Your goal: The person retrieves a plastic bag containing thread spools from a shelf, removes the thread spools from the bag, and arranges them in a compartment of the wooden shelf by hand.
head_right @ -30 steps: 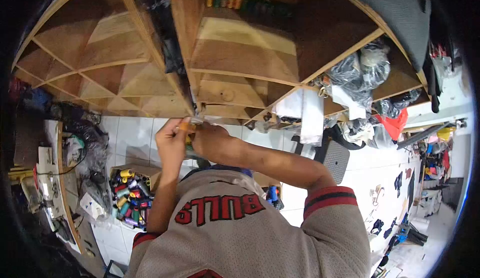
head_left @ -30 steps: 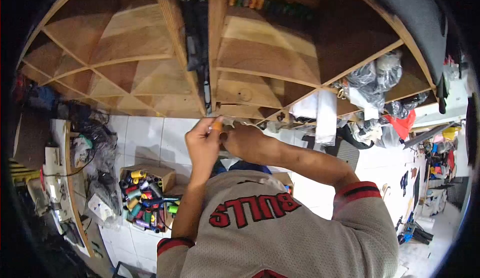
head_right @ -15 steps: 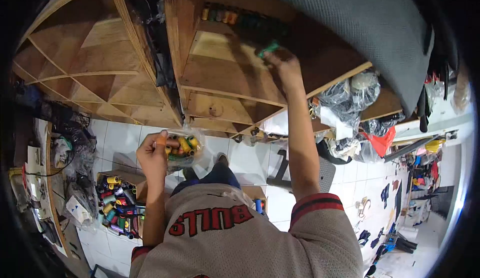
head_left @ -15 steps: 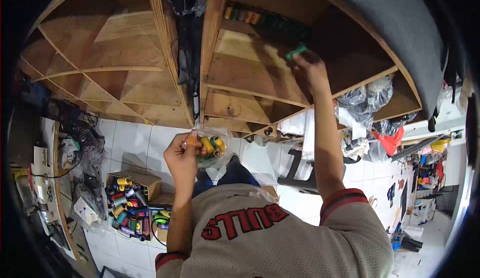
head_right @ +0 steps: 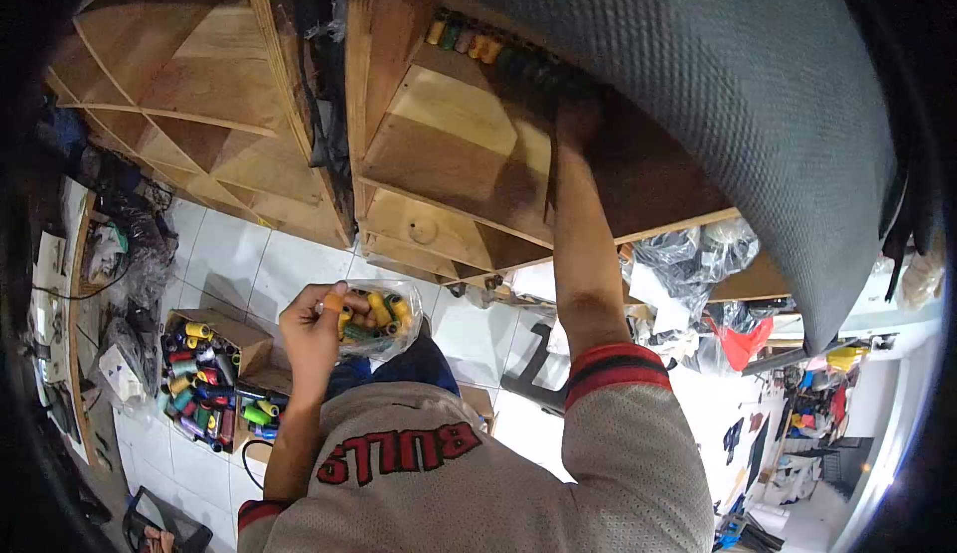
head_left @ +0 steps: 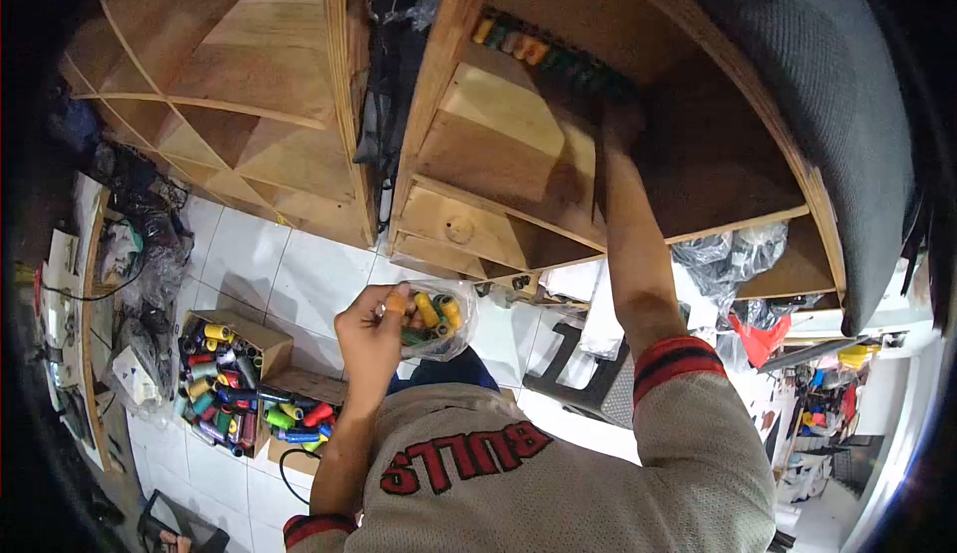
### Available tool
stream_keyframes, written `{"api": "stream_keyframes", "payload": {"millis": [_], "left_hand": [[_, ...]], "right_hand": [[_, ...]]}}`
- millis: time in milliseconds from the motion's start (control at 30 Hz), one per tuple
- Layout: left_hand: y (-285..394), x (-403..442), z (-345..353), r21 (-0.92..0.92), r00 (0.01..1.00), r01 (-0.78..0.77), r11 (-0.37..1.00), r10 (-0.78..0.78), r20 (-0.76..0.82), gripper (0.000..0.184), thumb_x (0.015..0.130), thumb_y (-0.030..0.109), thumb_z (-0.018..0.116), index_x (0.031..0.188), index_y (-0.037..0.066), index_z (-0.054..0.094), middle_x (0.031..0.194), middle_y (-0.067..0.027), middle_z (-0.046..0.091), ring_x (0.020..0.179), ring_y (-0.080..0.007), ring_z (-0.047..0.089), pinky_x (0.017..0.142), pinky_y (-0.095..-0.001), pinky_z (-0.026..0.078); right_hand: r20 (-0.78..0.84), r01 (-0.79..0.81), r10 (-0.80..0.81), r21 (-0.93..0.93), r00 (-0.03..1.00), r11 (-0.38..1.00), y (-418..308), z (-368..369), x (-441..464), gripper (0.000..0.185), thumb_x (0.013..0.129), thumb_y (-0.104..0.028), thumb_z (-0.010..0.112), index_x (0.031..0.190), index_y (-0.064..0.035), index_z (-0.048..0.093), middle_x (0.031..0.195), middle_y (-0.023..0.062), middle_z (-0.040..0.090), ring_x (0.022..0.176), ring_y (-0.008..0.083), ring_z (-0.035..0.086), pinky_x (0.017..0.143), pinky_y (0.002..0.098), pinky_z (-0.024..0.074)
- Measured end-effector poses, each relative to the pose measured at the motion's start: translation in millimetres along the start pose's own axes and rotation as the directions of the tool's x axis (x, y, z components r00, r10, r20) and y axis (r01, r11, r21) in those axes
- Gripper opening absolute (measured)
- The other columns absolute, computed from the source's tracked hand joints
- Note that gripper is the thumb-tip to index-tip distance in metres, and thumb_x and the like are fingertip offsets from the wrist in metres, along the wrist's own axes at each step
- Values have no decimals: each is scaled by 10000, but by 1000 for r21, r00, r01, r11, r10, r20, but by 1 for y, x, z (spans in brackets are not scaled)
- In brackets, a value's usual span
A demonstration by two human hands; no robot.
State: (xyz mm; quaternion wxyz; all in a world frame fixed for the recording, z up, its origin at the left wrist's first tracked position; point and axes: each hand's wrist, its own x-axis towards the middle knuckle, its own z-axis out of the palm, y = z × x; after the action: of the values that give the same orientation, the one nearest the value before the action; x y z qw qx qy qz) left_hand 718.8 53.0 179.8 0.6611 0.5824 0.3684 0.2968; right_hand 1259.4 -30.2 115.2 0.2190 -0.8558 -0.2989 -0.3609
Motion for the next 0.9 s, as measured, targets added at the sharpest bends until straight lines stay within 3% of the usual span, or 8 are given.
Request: {"api": "stream_keyframes", "payload": {"millis": [333, 533, 633, 667, 733, 800, 833, 900], "left_hand": [[-17, -2, -1, 19, 1000, 20, 1000, -20, -14, 206, 860, 155, 608, 827, -47, 634, 628, -53, 616, 566, -71, 560, 537, -219, 447], [-13, -4, -6, 57, 999, -14, 998, 16, -47, 194, 862, 133, 598, 812, -51, 630, 613, -47, 605, 545, -68, 542, 516, -214, 428], [-17, -3, -9, -24, 999, 23, 999, -24, -41, 196, 862, 136, 598, 807, -50, 629, 604, -46, 599, 536, -67, 532, 506, -215, 418], [-17, -2, -11, -12, 996, 61, 998, -61, -57, 195, 866, 134, 594, 811, -50, 626, 591, -45, 586, 537, -69, 525, 510, -215, 417], [-9, 0, -13, 15, 998, 20, 1000, -19, -52, 192, 867, 133, 592, 815, -49, 625, 594, -45, 584, 535, -72, 522, 513, -214, 417], [7, 0, -18, 107, 1000, 15, 994, -12, -25, 194, 869, 135, 592, 818, -50, 624, 613, -44, 590, 539, -76, 525, 521, -210, 416], [5, 1, -20, 55, 999, 41, 998, -41, -4, 201, 869, 143, 596, 821, -50, 625, 634, -46, 601, 547, -73, 534, 517, -208, 417], [3, 2, -20, -9, 999, 49, 999, -49, 0, 191, 869, 137, 597, 827, -47, 627, 634, -42, 600, 550, -67, 538, 509, -206, 418]], "right_hand": [[25, 38, -40, 74, 999, 997, 3, 7, 8, 410, 872, -359, 502, 1085, -18, 586, 1120, 134, 588, 1004, 291, 568, 884, 379, 430], [17, 46, -48, 130, 999, 990, 7, 10, 6, 409, 889, -361, 474, 1064, -12, 596, 1115, 132, 592, 999, 287, 571, 888, 383, 430], [52, -22, 17, 103, 999, 994, 1, 4, -10, 297, 913, -139, 404, 1113, 28, 548, 1133, 149, 573, 1010, 297, 552, 950, 388, 393], [144, -202, 157, 390, 977, 898, -2, -2, -18, 275, 894, -161, 459, 1068, 23, 567, 1064, 132, 596, 945, 270, 575, 868, 367, 426], [494, -635, 406, 661, 769, 400, -78, -85, -34, 232, 877, -137, 502, 1020, 28, 581, 994, 129, 613, 875, 238, 592, 779, 333, 453], [724, -761, 251, 641, 643, 99, -138, -154, -54, 191, 859, -113, 546, 972, 32, 596, 924, 126, 630, 805, 206, 610, 691, 299, 481], [791, -799, 113, 600, 601, 49, -162, -182, -63, 171, 850, -101, 567, 948, 34, 603, 889, 124, 638, 770, 190, 619, 647, 282, 495], [813, -790, -295, 570, 503, 225, -198, -225, -88, 197, 852, -41, 548, 1024, 46, 591, 950, 132, 643, 796, 170, 622, 666, 256, 503]]}}
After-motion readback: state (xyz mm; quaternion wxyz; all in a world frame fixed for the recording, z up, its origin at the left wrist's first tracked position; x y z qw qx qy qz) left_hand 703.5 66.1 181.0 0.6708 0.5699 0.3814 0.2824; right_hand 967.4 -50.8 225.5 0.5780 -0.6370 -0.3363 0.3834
